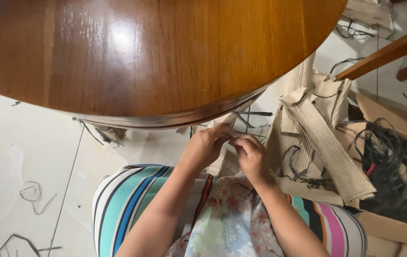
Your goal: Wrapping wooden chair legs with protective cardboard and securing them with plastic ties.
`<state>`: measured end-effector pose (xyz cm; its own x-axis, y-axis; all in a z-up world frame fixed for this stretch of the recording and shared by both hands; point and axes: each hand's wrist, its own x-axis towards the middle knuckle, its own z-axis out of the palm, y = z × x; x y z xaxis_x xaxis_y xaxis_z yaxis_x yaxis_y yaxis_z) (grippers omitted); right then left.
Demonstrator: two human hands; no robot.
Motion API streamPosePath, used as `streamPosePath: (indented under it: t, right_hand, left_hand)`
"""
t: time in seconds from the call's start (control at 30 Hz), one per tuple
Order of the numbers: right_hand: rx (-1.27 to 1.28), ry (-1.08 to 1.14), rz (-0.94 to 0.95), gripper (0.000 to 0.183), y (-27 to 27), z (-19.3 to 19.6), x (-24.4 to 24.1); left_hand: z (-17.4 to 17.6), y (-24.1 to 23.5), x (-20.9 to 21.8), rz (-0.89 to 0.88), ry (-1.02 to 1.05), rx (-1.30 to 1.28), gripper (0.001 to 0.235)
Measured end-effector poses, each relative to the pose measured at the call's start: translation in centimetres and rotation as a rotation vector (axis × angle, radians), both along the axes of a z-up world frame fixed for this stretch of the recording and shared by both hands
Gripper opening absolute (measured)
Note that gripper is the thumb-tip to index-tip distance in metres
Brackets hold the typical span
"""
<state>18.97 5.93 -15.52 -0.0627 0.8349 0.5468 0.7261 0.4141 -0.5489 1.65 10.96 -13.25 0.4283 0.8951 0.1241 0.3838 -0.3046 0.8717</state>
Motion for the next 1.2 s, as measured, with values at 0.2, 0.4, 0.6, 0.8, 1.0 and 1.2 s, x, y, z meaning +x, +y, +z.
streamPosePath:
  t: [0.2, 0.4, 0.6, 0.8, 1.0, 1.2]
  right_hand:
    - [0.081, -0.183, 0.074, 0.010, 0.7, -3.2, 0.0]
    - [0.124, -0.147, 0.150, 0.021, 1.5, -1.9, -0.8]
    - [-0.240, 0.038, 0.077, 0.010, 1.6, -0.6, -1.2]
    - [-0.425, 0.284, 0.075, 0.007, 0.5, 0.1, -0.9]
    - [-0.361, 0.203, 0.016, 0.008, 0.5, 2.1, -1.5]
    - [-0.222, 0.081, -0.068, 0.012, 1.1, 0.5, -0.6]
  left_hand:
    - [-1.8, 0.5, -0.1, 0.218, 0.027, -0.035, 0.010]
    - [-0.5, 1.3, -0.5, 0.189, 0.164, 0.040, 0.007]
    - [-2.0, 0.1, -0.2, 0.268, 0.250, -0.029, 0.016]
    - [0.0, -3.5, 0.7, 0.368, -0.370, -0.555, 0.040]
    - [-3.0, -2.7, 0.4, 0.275, -0.206, -0.620, 0.026]
    - [-8.7, 1.0, -0.5, 0.364, 0.007, -0.261, 0.026]
